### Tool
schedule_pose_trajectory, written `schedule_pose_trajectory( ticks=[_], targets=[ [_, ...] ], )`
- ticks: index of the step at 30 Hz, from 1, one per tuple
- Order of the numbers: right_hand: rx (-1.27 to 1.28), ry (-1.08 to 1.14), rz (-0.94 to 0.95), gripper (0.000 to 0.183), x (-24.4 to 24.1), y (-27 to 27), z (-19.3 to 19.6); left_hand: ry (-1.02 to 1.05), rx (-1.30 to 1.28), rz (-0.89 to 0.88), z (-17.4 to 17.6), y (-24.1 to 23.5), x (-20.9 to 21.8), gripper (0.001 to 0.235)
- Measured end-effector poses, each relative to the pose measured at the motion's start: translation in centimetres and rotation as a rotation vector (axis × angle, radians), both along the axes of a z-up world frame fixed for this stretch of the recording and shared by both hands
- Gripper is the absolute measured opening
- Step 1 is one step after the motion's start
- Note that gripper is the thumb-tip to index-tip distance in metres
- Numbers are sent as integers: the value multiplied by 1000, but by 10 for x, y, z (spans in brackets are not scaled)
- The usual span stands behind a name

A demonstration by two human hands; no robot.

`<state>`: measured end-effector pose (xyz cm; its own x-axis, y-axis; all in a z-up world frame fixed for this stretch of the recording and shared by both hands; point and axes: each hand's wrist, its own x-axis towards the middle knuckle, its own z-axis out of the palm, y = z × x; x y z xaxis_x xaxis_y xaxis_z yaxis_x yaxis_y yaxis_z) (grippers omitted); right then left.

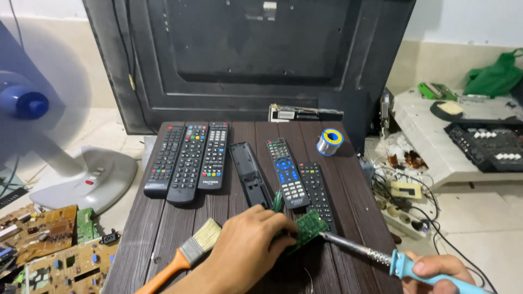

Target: The person uses a soldering iron to apply solder to a green circuit board. They hold the board with one hand while manipulating the soldering iron with the other, working on specific points along the board's edge.

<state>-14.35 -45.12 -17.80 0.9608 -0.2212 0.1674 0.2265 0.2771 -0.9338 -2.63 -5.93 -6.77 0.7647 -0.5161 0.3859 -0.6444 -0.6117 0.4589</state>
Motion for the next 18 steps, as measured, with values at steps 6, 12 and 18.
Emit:
schedule_pose_trajectory(
  ticks=[6, 12, 18],
  targets=[
    [209, 747, 299, 36, 38, -47, 6, -22, -84, 54, 3, 4, 1, 24],
    [-222, 2, -257, 37, -17, 60, 53, -33, -108, 112, 17, 10, 0, 13],
    [-438, 41, -293, 36, -9, 21, 44, 2, 142, 315, 25, 23, 12, 12]
  ],
)
